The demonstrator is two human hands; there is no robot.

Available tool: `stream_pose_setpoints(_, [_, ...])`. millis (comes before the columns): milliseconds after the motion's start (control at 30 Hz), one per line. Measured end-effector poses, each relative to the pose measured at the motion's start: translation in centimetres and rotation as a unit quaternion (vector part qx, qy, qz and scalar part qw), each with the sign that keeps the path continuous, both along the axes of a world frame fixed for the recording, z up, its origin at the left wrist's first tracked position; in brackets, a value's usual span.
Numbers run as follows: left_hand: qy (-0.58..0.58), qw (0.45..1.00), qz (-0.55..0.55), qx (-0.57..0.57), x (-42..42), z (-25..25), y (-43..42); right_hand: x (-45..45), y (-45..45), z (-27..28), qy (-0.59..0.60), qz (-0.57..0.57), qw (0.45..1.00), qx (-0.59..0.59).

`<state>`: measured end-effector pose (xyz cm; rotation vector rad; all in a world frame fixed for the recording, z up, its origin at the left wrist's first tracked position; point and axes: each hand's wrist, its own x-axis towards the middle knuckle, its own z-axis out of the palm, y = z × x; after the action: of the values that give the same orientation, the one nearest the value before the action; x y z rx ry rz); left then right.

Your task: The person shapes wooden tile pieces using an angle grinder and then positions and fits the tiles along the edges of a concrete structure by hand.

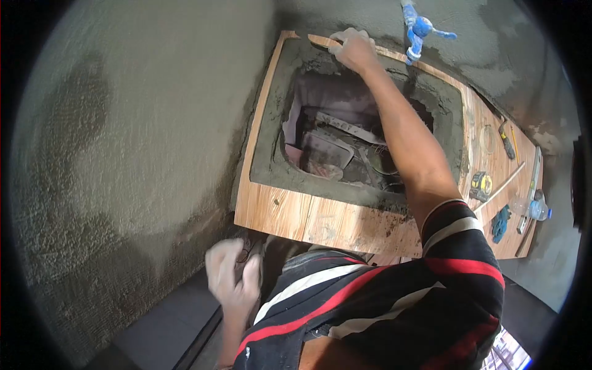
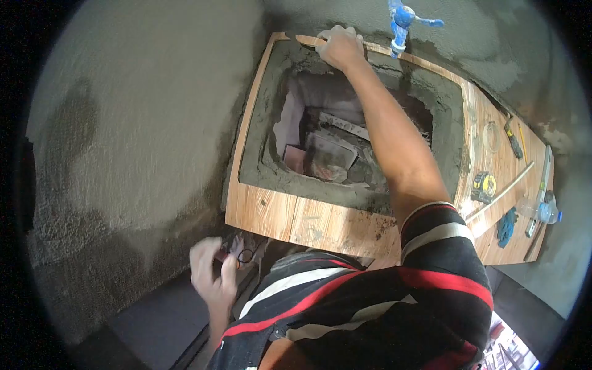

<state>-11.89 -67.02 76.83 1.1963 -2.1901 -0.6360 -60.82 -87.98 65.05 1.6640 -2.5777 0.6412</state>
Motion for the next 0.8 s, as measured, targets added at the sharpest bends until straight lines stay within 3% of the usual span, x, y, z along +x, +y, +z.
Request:
stream_pose_setpoints(67, [-0.048, 0.993, -0.057, -0.088, -4.9, -1.4, -5.3, -0.7, -1.1, -0.7, 0.008, 0.001, 1.000, -0.003])
stream_pose_setpoints(200, [-0.092, 0.982, -0.073, -0.148, -12.7, -7.1, -15.0, -1.7, -2.6, -1.2, 0.015, 0.021, 1.000, -0.014])
stream_pose_setpoints(267, [-0.175, 0.979, -0.048, -0.088, -16.0, -8.3, -18.2, -1.5, -2.8, -0.5, 0.008, 0.031, 0.999, -0.015])
stream_pose_setpoints(367, [-0.246, 0.964, -0.002, -0.103, -17.9, -11.5, -20.6, -1.3, -3.9, -0.7, 0.002, 0.046, 0.999, -0.023])
stream_pose_setpoints(600, [-0.261, 0.958, 0.028, -0.111, -18.4, -13.4, -20.9, -1.1, -6.5, 0.1, -0.018, 0.044, 0.998, 0.045])
stream_pose_setpoints(800, [-0.192, 0.967, 0.023, -0.166, -18.1, -14.0, -20.7, -1.1, -6.8, 0.3, -0.003, 0.051, 0.994, 0.100])
